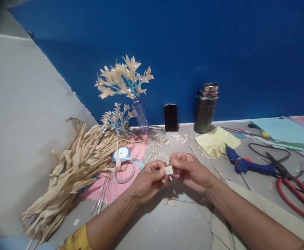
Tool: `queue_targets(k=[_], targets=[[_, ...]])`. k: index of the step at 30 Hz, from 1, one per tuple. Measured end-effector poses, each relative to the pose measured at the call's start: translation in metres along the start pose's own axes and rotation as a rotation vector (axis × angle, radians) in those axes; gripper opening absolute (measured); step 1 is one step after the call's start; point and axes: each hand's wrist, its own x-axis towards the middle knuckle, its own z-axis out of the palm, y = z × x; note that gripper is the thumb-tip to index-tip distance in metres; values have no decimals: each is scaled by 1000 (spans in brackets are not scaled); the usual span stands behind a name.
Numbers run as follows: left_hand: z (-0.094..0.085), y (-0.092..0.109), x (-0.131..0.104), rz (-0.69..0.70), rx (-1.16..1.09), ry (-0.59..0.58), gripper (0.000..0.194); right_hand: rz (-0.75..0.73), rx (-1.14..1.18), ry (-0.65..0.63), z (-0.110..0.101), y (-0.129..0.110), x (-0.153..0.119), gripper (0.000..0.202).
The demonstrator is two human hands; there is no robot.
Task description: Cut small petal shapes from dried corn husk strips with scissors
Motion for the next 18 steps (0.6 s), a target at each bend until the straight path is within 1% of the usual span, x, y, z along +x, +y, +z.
queue_targets(k=[3,4,6,8,9,11,14,16,18], targets=[[1,2,0,20,-18,31,35,-44,17,31,-4,-2,0,31],[1,2,0,30,1,46,35,-48,-21,48,-4,-1,0,33],[0,0,1,51,74,88,34,-51,-177,108,-1,1,0,36],[-1,-2,2,72,155,118,34,-55,-322,165,4,3,0,32],[-2,-3,2,76,176,117,35,-56,-342,172,6,5,-1,30],[-3,-4,2,69,153,75,35,-35,-273,129,8,6,-1,29],[-1,-2,1,24,12,4,35,5,-75,32,4,3,-2,29],[0,0,0,7,-71,5,34,-18,41,13,0,0,-2,28],[2,1,0,18,-94,33,34,-57,83,24,-2,-2,-1,28]])
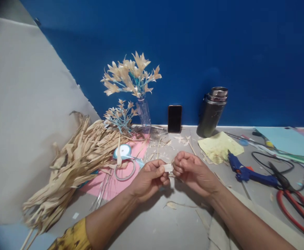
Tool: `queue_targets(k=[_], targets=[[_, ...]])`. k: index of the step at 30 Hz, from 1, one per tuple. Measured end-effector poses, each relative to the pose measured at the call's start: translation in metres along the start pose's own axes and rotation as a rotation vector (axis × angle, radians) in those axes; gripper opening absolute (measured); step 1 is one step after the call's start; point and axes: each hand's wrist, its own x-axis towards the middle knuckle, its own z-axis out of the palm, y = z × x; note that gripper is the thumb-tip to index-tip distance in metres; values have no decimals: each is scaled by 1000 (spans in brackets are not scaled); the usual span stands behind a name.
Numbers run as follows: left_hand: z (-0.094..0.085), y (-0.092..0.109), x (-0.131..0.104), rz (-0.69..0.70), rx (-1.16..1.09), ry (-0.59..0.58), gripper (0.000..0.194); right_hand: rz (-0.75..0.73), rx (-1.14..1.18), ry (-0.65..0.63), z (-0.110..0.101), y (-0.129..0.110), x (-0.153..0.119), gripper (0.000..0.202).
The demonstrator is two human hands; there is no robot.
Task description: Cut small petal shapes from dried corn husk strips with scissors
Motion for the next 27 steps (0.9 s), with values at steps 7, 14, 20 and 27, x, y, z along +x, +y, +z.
queue_targets(k=[7,14,20,27], targets=[[-1,-7,2,29,127,86,37,-6,-401,148,8,10,0,29],[2,-7,0,-61,-92,-51,33,69,-203,32,-2,3,0,32],[-1,-5,2,20,-14,60,34,28,-206,85,6,7,1,38],[0,-7,1,-24,-38,-11,35,48,-281,51,3,9,-2,31]])
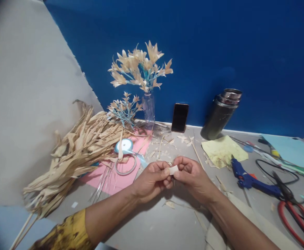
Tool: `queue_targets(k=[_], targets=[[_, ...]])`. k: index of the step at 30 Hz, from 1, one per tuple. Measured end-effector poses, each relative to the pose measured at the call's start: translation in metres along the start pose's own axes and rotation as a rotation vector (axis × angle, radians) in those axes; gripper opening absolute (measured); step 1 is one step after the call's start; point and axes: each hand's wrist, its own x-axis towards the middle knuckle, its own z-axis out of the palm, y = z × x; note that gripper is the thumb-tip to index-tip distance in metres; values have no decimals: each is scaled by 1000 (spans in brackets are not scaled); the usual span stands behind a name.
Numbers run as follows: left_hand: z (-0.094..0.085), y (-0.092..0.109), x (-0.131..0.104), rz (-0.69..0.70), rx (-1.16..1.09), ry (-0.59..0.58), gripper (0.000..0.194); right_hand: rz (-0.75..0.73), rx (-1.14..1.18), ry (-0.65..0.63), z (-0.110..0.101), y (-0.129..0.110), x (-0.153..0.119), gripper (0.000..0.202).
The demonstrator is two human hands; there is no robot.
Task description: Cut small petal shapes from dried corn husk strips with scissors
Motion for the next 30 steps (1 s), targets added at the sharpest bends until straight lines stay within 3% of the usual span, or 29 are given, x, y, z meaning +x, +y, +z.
queue_targets(k=[5,11,15,18,24,30], targets=[[-1,3,0,4,-4,16,34,18,98,4,-1,-7,-1,35],[-3,0,-1,7,168,22,36,21,-35,58,7,-4,-1,29],[-2,2,-2,-22,99,-68,37,54,104,-4,0,-7,-1,29],[-3,5,-1,-15,107,-56,37,37,181,9,-4,-11,-2,30],[-6,0,0,23,266,62,36,51,-140,81,4,-8,-2,27],[-2,3,-1,-31,52,-74,36,74,121,-22,-2,-8,-2,32]])
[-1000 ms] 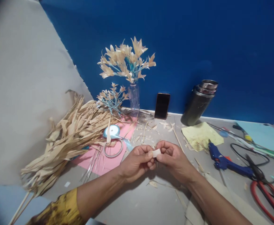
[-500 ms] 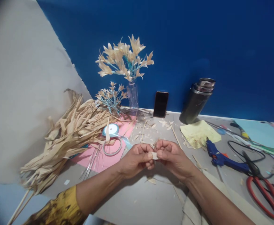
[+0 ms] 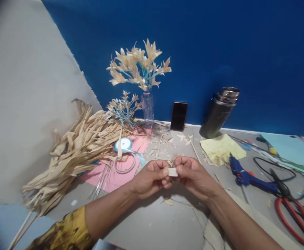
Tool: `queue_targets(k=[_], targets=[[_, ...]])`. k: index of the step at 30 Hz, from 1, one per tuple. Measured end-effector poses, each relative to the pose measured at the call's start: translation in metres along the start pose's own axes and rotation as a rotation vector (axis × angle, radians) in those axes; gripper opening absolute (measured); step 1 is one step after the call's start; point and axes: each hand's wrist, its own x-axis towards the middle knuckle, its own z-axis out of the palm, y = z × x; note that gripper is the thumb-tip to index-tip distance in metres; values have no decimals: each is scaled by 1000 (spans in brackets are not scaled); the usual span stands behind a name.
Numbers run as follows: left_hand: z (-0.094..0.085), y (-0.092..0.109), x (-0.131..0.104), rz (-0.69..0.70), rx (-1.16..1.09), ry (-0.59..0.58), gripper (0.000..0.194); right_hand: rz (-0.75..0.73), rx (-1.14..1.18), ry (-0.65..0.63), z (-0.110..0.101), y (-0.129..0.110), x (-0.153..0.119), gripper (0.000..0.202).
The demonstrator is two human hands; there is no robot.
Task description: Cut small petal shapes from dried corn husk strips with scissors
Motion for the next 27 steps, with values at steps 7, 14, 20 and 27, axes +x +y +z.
queue_targets(k=[7,14,20,27], targets=[[-2,1,2,50,186,125,34,-19,-216,106,3,0,-1,29],[0,4,-1,23,20,5,36,-12,85,-24,3,-3,-1,33],[-3,1,2,49,1,55,33,-60,-6,87,1,0,2,29],[-1,5,1,22,-89,-6,35,-92,114,2,4,-2,0,28]])
